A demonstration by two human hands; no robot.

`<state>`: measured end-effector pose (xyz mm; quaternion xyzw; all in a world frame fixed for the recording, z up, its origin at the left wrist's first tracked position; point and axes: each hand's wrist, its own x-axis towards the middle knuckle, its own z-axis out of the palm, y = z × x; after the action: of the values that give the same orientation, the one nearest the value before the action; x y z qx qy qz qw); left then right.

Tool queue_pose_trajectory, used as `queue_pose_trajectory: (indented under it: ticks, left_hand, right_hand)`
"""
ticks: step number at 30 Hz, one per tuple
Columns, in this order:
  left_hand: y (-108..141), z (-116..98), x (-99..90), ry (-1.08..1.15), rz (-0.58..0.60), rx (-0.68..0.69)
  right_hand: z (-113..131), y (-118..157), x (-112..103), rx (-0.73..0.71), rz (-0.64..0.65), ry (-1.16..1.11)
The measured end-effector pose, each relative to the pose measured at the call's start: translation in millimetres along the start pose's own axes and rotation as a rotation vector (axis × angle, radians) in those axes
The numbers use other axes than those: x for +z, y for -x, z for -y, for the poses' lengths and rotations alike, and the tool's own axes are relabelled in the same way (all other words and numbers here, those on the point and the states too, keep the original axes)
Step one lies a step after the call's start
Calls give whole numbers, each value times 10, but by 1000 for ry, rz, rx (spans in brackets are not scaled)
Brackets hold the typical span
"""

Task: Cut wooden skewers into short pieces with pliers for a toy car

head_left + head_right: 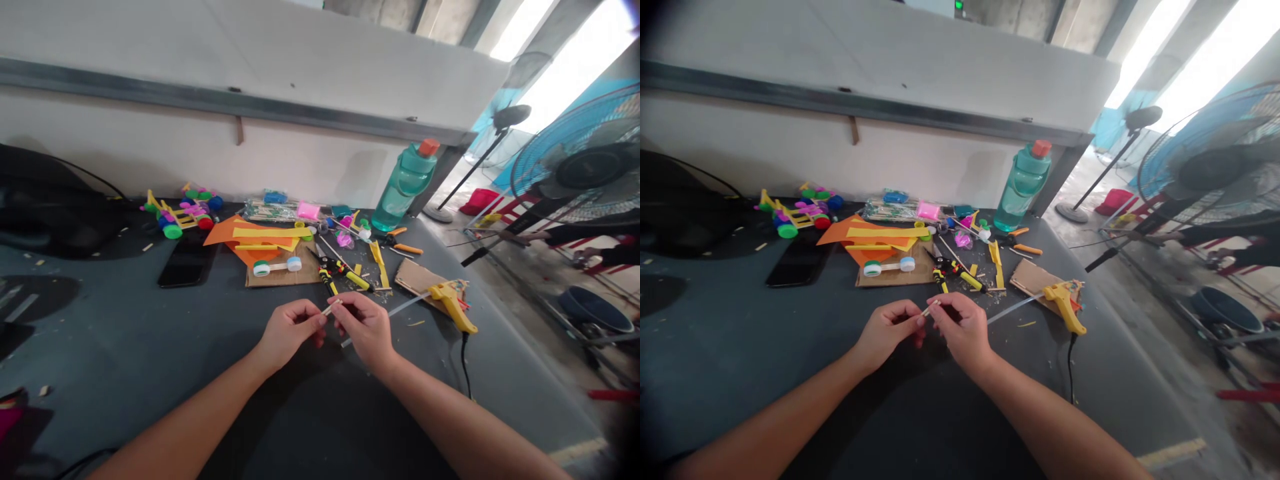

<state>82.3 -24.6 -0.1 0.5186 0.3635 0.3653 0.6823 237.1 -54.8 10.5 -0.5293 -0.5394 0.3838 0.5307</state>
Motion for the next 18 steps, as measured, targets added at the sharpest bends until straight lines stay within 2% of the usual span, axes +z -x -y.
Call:
queue_pose_trajectory:
  ticks: [6, 12, 18]
  left_hand:
    - [9, -21, 3, -10, -41, 25]
    - [-6, 9, -26, -37, 24, 21]
    - [-19, 13, -44, -233, 64, 158]
  right_hand:
    - [1, -30, 17, 96, -4, -130]
    - [1, -49, 3, 110, 5, -101]
    - [-10, -39, -3, 82, 71, -7]
